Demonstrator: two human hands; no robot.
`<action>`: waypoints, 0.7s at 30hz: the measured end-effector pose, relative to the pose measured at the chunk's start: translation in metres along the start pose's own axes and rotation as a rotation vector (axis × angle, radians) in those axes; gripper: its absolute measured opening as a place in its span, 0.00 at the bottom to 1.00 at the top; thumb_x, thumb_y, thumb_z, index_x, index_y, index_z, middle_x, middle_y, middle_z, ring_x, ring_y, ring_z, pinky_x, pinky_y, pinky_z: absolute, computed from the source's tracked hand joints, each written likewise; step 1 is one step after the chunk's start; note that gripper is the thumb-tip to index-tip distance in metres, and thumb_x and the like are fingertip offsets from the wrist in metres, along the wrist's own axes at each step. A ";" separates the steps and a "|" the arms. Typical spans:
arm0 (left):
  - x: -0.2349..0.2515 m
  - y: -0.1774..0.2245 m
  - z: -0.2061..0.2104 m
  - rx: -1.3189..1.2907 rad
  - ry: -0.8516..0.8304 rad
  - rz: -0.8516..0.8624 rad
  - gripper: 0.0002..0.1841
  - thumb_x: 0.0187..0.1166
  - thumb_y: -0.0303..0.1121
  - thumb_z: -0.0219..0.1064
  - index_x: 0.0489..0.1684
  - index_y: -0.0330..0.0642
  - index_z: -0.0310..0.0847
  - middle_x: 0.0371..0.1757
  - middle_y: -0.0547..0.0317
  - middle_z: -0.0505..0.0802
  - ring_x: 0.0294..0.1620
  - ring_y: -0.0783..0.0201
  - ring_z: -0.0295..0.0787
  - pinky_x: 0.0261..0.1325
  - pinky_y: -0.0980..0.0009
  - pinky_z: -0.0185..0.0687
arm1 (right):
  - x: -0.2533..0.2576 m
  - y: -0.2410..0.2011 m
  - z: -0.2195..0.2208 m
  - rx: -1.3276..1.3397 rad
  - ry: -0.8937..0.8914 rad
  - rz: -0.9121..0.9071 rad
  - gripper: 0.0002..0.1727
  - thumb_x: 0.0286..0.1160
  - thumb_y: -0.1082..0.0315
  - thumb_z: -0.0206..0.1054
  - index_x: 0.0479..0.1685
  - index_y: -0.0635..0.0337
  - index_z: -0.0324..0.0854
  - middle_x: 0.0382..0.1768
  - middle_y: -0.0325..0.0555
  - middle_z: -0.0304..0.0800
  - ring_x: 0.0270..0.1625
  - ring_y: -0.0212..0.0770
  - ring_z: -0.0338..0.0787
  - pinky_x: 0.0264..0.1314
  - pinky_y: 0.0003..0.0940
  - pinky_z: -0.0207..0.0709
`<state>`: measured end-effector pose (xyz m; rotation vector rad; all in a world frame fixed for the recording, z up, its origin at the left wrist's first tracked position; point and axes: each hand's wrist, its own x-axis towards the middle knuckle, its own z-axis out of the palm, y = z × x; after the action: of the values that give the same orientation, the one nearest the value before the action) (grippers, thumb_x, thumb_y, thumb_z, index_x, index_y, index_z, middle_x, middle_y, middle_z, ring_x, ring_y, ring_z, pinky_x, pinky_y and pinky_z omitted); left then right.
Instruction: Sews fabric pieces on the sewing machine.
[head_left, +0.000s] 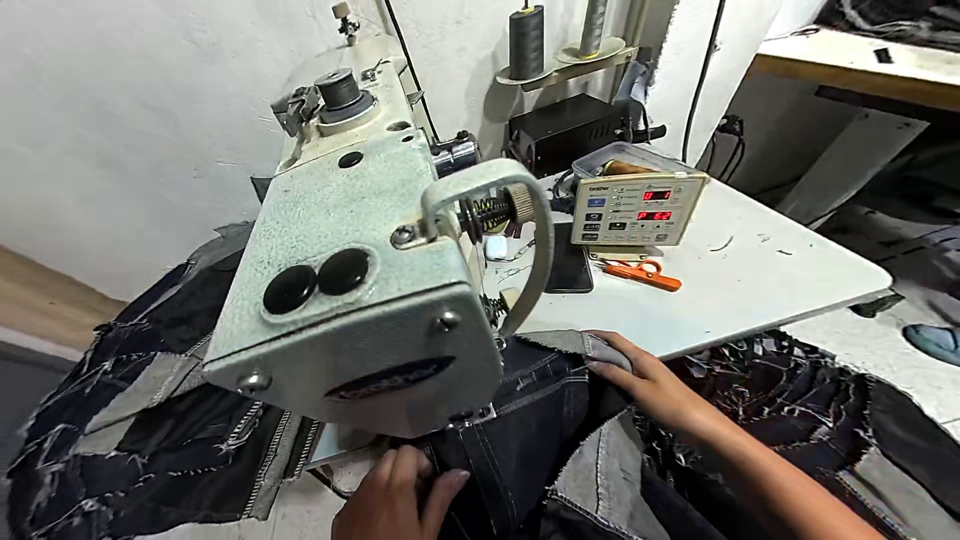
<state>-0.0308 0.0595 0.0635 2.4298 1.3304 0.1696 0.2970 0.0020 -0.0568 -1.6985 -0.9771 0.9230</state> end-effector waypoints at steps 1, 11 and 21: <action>0.003 0.001 0.006 0.052 0.024 0.008 0.31 0.81 0.56 0.64 0.42 0.27 0.88 0.35 0.38 0.92 0.37 0.40 0.92 0.41 0.42 0.86 | 0.001 0.002 0.004 0.038 0.030 -0.012 0.23 0.82 0.66 0.62 0.76 0.56 0.75 0.61 0.50 0.88 0.59 0.42 0.89 0.63 0.48 0.81; 0.005 -0.045 0.028 -0.402 0.100 0.010 0.21 0.83 0.44 0.64 0.35 0.30 0.90 0.28 0.49 0.92 0.34 0.57 0.92 0.45 0.52 0.87 | 0.005 -0.023 0.003 0.073 0.112 -0.334 0.13 0.70 0.62 0.68 0.17 0.45 0.78 0.14 0.25 0.76 0.17 0.21 0.73 0.21 0.21 0.68; -0.041 -0.123 0.048 -0.560 0.346 -0.045 0.13 0.79 0.31 0.65 0.37 0.26 0.89 0.31 0.56 0.95 0.35 0.77 0.92 0.47 0.70 0.88 | 0.044 -0.090 0.061 -0.446 0.101 -1.070 0.10 0.60 0.64 0.69 0.19 0.61 0.84 0.15 0.42 0.81 0.17 0.33 0.80 0.18 0.28 0.70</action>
<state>-0.1369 0.0732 -0.0235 1.9453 1.2542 0.8596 0.2421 0.0847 0.0048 -1.2191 -1.8254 -0.0976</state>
